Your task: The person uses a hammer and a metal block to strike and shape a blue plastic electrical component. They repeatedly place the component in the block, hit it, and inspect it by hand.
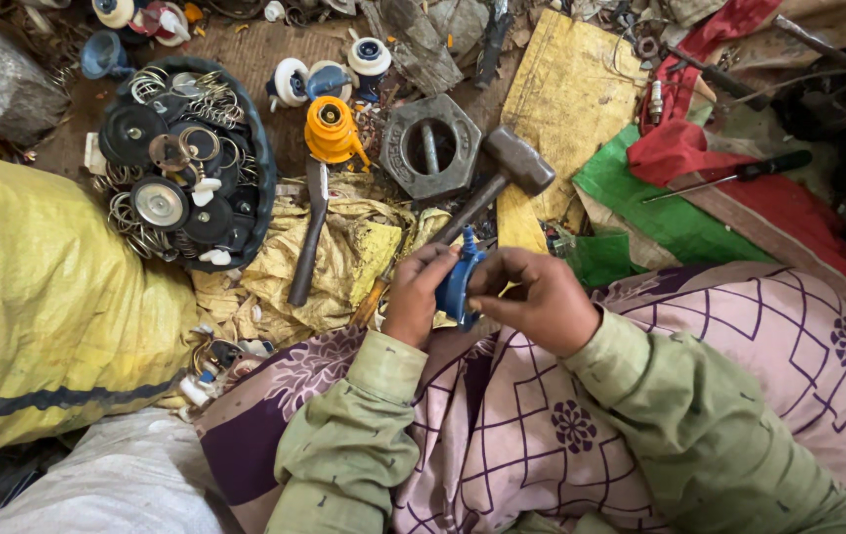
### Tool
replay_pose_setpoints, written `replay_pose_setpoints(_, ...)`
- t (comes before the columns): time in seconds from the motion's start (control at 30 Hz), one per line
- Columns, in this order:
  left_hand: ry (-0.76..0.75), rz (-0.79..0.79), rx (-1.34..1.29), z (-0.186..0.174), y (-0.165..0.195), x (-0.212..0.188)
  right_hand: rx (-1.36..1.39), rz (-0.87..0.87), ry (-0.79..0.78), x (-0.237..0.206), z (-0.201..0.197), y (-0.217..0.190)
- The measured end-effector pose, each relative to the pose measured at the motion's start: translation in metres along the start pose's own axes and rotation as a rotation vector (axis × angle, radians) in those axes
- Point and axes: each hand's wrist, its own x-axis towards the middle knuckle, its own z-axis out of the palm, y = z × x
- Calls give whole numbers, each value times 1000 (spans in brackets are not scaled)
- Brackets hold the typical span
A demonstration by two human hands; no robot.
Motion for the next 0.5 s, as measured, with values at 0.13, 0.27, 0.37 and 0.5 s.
replay_pose_setpoints(0.13,-54,17,-2,1,3,-1,174,130,15,-1,-3,5)
replay_pose_setpoints(0.27,-20,23,2,2,7,-2,-31,166,20,-1,-2,2)
replay_pose_setpoints(0.37,-11,-48,-122,5,13,-5,-43,35,-35,1,-1,-7)
replay_pose_setpoints(0.5,-198,-24,-139,3,23,-13,-451,-286,4,1,-8,-25)
